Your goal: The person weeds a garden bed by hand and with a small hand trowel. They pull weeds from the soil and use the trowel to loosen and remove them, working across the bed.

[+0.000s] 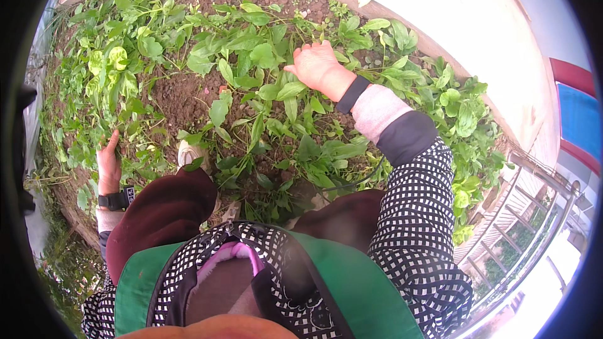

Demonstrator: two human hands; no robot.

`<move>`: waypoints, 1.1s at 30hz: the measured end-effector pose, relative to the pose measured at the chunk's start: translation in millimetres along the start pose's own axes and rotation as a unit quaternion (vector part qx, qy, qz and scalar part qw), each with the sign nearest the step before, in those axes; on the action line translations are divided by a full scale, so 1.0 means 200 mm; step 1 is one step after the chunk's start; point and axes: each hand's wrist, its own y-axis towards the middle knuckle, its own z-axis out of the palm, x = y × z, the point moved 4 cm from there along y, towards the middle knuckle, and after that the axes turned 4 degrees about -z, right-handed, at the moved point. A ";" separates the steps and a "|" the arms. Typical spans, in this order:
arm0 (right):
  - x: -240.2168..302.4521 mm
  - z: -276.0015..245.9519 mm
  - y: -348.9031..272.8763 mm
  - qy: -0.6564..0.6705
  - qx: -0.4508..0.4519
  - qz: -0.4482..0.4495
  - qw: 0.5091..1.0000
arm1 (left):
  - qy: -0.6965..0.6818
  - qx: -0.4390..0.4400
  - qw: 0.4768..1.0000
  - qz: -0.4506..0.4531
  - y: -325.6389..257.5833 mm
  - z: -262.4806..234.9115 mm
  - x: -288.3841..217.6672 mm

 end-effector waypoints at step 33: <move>-0.65 0.14 0.29 0.289 -0.311 0.117 0.898 | 0.026 -0.040 0.999 0.004 -0.01 -0.12 0.04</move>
